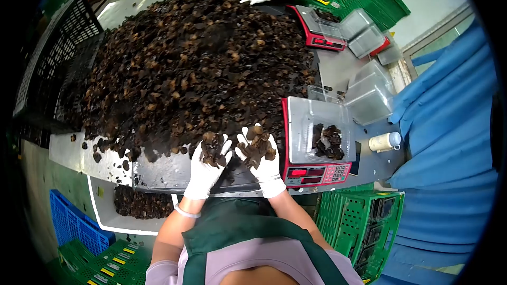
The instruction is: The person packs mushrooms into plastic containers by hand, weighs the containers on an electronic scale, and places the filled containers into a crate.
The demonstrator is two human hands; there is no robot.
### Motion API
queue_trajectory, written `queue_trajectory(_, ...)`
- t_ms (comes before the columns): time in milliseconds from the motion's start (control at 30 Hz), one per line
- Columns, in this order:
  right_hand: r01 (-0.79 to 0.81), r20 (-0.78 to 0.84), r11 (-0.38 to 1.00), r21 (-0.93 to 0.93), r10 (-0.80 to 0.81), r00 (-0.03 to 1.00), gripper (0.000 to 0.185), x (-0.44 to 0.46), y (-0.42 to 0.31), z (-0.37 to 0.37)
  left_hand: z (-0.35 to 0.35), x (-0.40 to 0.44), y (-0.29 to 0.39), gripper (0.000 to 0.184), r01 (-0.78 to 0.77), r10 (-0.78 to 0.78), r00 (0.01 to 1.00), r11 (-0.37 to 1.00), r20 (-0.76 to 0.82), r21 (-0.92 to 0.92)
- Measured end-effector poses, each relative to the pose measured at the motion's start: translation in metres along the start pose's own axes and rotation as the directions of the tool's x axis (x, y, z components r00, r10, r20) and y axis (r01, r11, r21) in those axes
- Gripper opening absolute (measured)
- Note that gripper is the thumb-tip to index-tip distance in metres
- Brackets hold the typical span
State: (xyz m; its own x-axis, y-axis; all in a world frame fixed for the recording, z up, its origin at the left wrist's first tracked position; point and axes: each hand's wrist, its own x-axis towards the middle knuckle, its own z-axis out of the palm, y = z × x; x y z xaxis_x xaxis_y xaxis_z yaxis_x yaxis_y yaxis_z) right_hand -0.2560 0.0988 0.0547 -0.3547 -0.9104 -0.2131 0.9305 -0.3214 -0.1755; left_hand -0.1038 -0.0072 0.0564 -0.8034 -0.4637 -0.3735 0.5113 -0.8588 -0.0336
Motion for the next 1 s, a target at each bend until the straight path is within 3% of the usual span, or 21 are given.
queue_trajectory(100, 0.035, 0.034, 0.99, 0.136, -0.04, 0.999, 0.049, -0.009, -0.032, 0.005, 0.036, 0.01, -0.039, 0.049, 0.02, -0.02, 1.0, 0.999, -0.002, -0.029)
queue_trajectory(200, 0.139, 0.044, 0.988, 0.066, -0.142, 0.989, 0.047, -0.029, -0.08, 0.023, 0.056, 0.024, -0.074, 0.05, 0.071, -0.071, 0.996, 0.997, 0.054, 0.001)
queue_trajectory(333, 0.128, 0.248, 0.988, 0.081, -0.144, 0.958, 0.046, -0.058, -0.167, 0.031, 0.086, 0.048, -0.121, 0.05, 0.163, -0.167, 0.977, 0.986, 0.131, 0.045)
queue_trajectory(400, 0.28, 0.137, 0.959, -0.047, -0.272, 0.953, 0.047, -0.071, -0.206, 0.026, 0.089, 0.067, -0.144, 0.047, 0.162, -0.178, 0.974, 0.98, 0.141, 0.119)
queue_trajectory(467, 0.27, 0.095, 0.96, -0.077, -0.263, 0.96, 0.05, -0.079, -0.242, 0.025, 0.103, 0.077, -0.169, 0.046, 0.098, -0.156, 0.973, 0.946, 0.17, 0.31)
queue_trajectory(533, 0.37, -0.053, 0.806, -0.463, -0.441, 0.896, 0.047, -0.086, -0.258, 0.03, 0.115, 0.085, -0.193, 0.039, 0.018, -0.133, 0.973, 0.861, 0.191, 0.509)
queue_trajectory(600, 0.392, 0.09, 0.552, -0.736, -0.494, 0.865, 0.047, -0.086, -0.272, 0.018, 0.102, 0.105, -0.214, 0.032, -0.185, -0.006, 0.966, 0.687, 0.26, 0.703)
queue_trajectory(667, 0.409, 0.199, 0.299, -0.862, -0.542, 0.817, 0.058, -0.083, -0.272, 0.024, 0.094, 0.115, -0.226, 0.02, -0.286, 0.118, 0.958, 0.285, 0.263, 0.915)
queue_trajectory(733, 0.324, 0.074, 0.47, -0.821, -0.476, 0.876, 0.065, -0.083, -0.273, 0.019, 0.089, 0.118, -0.24, 0.017, -0.525, 0.204, 0.838, 0.051, 0.505, 0.85)
queue_trajectory(767, 0.307, 0.097, 0.357, -0.882, -0.501, 0.86, 0.07, -0.082, -0.273, 0.018, 0.084, 0.119, -0.242, 0.017, -0.52, 0.207, 0.84, 0.046, 0.501, 0.853)
queue_trajectory(833, 0.318, 0.123, 0.35, -0.881, -0.48, 0.869, 0.072, -0.074, -0.275, 0.011, 0.072, 0.122, -0.243, 0.017, -0.475, 0.248, 0.813, -0.239, 0.526, 0.847)
queue_trajectory(867, 0.329, 0.151, 0.335, -0.883, -0.462, 0.874, 0.073, -0.071, -0.276, 0.009, 0.071, 0.121, -0.245, 0.017, -0.468, 0.257, 0.814, -0.243, 0.522, 0.85)
queue_trajectory(900, 0.244, 0.038, 0.38, -0.892, -0.476, 0.879, 0.076, -0.071, -0.276, 0.008, 0.071, 0.12, -0.246, 0.018, -0.458, 0.271, 0.83, -0.171, 0.488, 0.872)
queue_trajectory(933, 0.24, 0.038, 0.385, -0.891, -0.464, 0.885, 0.076, -0.072, -0.277, 0.01, 0.076, 0.117, -0.247, 0.019, -0.447, 0.284, 0.844, -0.097, 0.455, 0.889)
queue_trajectory(1000, 0.267, 0.044, 0.478, -0.837, -0.428, 0.903, 0.078, -0.073, -0.279, 0.015, 0.088, 0.106, -0.248, 0.019, -0.458, 0.3, 0.831, -0.108, 0.468, 0.882)
